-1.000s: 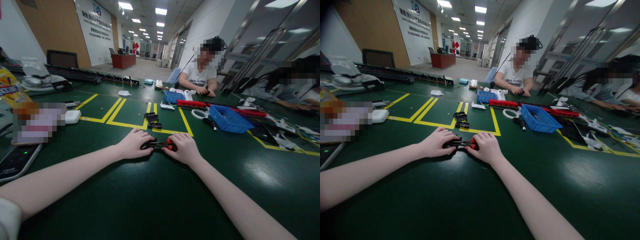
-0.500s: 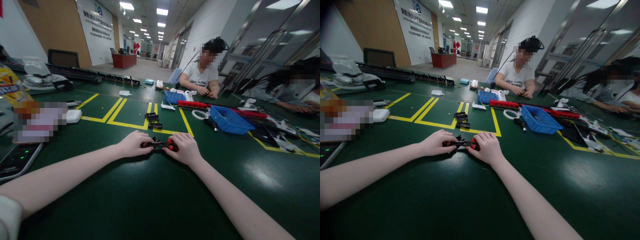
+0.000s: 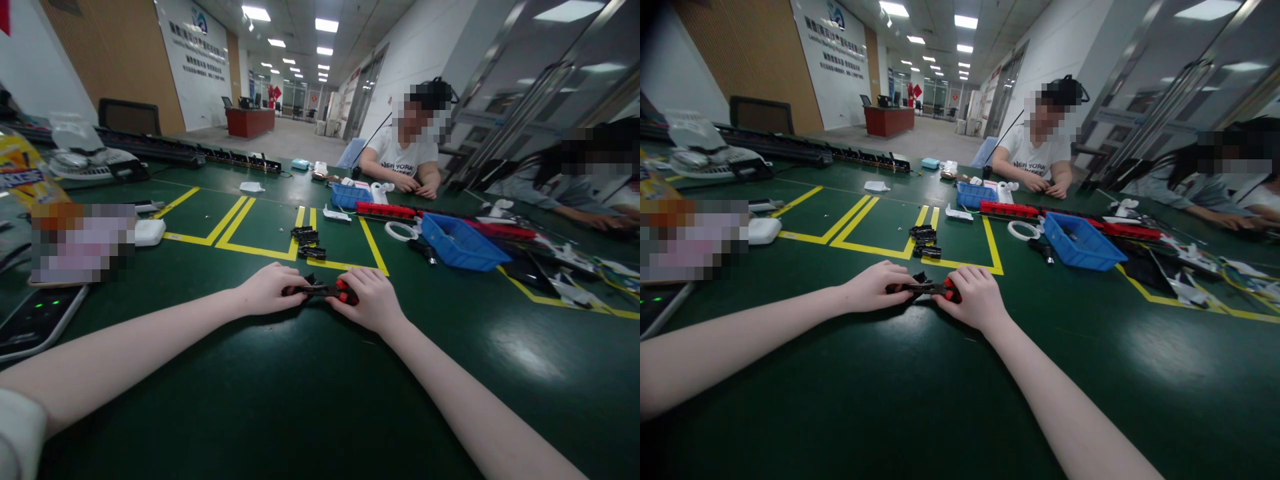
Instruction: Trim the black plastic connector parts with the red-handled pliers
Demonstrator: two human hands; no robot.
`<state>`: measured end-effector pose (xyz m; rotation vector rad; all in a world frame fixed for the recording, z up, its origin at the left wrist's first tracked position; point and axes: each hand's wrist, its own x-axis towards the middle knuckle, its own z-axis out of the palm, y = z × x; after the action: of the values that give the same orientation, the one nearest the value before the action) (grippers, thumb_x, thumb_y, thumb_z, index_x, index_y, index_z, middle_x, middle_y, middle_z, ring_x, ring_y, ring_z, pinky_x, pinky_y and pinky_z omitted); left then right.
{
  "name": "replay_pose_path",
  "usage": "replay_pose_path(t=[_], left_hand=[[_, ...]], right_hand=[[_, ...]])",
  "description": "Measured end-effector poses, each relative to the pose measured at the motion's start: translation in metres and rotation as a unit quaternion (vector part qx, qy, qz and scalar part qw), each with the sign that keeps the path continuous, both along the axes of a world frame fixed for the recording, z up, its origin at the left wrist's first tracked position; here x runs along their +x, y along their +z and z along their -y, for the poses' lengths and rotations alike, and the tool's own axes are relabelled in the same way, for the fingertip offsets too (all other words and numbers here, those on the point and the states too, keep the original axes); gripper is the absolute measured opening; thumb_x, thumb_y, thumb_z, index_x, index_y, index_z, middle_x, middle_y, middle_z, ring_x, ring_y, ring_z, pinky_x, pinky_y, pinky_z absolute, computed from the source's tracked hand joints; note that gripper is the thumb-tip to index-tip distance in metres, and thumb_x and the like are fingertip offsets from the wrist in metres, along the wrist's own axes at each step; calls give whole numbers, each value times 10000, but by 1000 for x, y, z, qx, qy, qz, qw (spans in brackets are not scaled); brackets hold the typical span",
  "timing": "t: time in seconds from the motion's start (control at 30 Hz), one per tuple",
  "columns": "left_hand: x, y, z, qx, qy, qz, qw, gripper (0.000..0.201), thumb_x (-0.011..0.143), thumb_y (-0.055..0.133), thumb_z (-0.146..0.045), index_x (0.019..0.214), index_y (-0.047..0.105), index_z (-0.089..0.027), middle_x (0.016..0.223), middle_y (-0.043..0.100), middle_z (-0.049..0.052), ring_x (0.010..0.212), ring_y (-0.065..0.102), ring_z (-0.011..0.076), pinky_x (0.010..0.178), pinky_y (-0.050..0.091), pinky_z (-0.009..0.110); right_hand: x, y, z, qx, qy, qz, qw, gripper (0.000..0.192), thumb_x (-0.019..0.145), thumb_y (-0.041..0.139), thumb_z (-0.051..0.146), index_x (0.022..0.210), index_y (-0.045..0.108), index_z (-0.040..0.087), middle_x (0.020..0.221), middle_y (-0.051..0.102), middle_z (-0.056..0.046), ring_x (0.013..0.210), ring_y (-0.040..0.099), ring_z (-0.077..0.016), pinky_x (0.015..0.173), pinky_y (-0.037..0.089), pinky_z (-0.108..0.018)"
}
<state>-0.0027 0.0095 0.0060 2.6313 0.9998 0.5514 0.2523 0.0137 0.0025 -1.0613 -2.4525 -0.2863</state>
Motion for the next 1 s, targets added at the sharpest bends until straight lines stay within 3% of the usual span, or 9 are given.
replay_pose_path(t=[0.4,0.67,0.87,1.0], left_hand=[[0,-1,0,2,4,-2,1000,261,923,542,-322,1123,686,-234,828,643,15,739,599,168,736,415,311],[-3,-7,-3,-24,8,87,996,198,870,619,-299,1034,698,-222,1257,531,81,1078,582,236,931,479,401],[-4,-5,-3,-6,-7,116,993,106,845,646,-243,938,678,-203,1242,562,82,1185,526,261,1041,408,483],[-4,-3,-2,-28,-40,149,988,194,855,630,-212,1047,642,-190,1211,588,97,1145,560,229,1003,452,424]], right_hand=[[0,0,-1,-25,16,24,999,348,857,581,518,841,625,173,842,674,-84,772,602,-206,694,394,-320],[0,0,-1,-21,10,25,999,336,839,603,516,835,616,180,831,672,-83,775,611,-218,687,398,-323],[1,0,-1,-19,5,23,1000,339,837,604,517,823,608,178,832,670,-80,767,605,-213,678,391,-322],[1,-1,-2,-15,4,24,1000,340,835,603,516,808,599,177,821,665,-77,752,600,-207,673,384,-318]])
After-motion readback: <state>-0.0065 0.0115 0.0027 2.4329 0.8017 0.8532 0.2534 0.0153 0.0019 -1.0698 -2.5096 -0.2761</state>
